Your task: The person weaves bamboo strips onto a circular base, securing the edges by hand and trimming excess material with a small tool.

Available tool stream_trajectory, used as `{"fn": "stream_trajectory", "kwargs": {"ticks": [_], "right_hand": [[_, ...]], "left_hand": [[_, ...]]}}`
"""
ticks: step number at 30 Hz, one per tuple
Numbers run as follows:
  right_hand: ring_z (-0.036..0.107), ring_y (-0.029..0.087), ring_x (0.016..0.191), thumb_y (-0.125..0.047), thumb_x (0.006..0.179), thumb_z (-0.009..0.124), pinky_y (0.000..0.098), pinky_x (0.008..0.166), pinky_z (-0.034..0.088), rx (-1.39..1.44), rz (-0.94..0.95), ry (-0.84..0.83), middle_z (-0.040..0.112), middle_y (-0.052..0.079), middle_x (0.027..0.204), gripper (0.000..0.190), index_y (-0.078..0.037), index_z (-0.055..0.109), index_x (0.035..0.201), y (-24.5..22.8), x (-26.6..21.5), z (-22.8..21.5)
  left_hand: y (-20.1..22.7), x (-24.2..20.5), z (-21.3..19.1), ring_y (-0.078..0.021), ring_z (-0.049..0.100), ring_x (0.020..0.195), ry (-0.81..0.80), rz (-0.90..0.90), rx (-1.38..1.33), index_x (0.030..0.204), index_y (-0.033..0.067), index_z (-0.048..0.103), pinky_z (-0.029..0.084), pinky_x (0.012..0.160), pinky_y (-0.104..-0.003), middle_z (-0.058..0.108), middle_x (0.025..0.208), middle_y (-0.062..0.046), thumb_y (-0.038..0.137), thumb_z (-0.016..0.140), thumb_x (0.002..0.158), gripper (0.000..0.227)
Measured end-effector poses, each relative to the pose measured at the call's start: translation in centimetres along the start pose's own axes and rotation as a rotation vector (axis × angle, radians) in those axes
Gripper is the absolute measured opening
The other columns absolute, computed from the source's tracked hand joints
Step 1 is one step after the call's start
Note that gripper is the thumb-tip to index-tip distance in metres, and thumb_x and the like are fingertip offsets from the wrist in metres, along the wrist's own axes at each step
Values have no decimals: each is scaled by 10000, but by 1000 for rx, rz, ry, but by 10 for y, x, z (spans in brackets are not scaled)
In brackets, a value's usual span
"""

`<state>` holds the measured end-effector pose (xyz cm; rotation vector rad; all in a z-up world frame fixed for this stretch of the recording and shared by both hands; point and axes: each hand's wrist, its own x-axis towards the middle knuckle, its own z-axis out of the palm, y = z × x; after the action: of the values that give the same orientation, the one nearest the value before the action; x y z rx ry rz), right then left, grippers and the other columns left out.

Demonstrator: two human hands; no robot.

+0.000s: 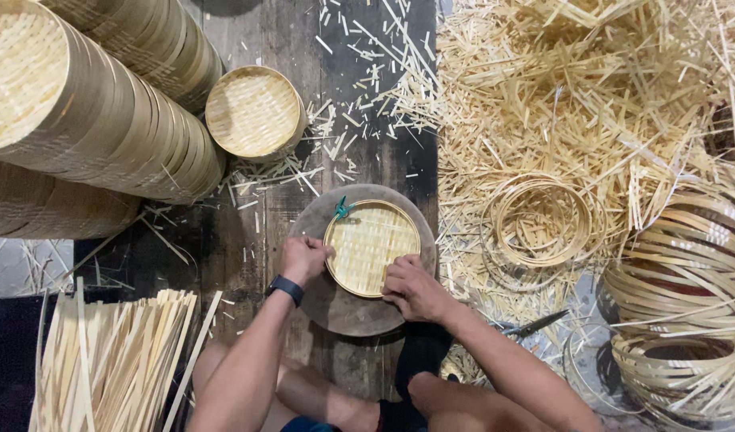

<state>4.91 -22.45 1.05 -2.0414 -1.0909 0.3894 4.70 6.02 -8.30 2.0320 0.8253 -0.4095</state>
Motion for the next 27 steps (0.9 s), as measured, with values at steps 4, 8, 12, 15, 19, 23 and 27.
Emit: {"fn": "stream_trajectory", "kwargs": {"ticks": [4,8,12,15,19,23,27], "right_hand": [[578,257,961,-112,767,811,417,959,384,16,-5,22,604,56,913,188,-87,651,863,2,-1,-1],[569,271,1060,-206,765,846,418,999,417,2,-10,214,625,113,1044,306,-78,684,991,0,-5,-9],[538,291,1207,-301,783,869,438,1079,435,-125,168,583,600,173,1244,573,-58,643,1250,1,3,-36],[543,329,1260,-285,788,856,470,1093,456,-197,16,628,579,208,1346,741,-11,539,1398,-11,13,-59],[687,211,1186,-179,881,820,342,1019,597,140,66,520,677,112,1350,657,-80,538,1467,-25,26,-64],[692,237,1231,-121,870,829,337,1058,590,213,-46,573,685,125,1363,546,-89,637,1380,-33,21,-51],[704,256,1245,-107,881,816,363,1088,551,379,101,536,728,143,1334,440,-45,698,1300,-31,15,-45]], "left_hand": [[2,-8,-9,-168,721,669,-104,-35,-87,910,21,797,619,638,-352,774,782,-67,219,861,772,249],[22,-26,-28,-190,706,805,-82,139,2,1088,70,755,597,754,-373,768,891,-90,200,872,769,364],[53,-64,-47,-159,730,994,-139,190,-297,1174,115,723,602,908,-348,771,1102,-61,180,792,846,342],[80,-98,-48,-190,709,1085,-195,476,-548,1209,100,717,578,981,-358,758,1187,-99,146,741,928,285],[104,-118,-53,-176,722,1125,-225,678,-562,1246,111,713,599,1003,-320,761,1221,-86,186,706,977,280],[101,-129,-39,-150,735,1020,-158,683,-434,1259,105,743,595,876,-273,784,1160,-67,227,692,984,305],[87,-119,-22,-122,736,875,-149,438,-486,1152,86,788,599,779,-262,826,1010,-51,258,711,934,288]]}}
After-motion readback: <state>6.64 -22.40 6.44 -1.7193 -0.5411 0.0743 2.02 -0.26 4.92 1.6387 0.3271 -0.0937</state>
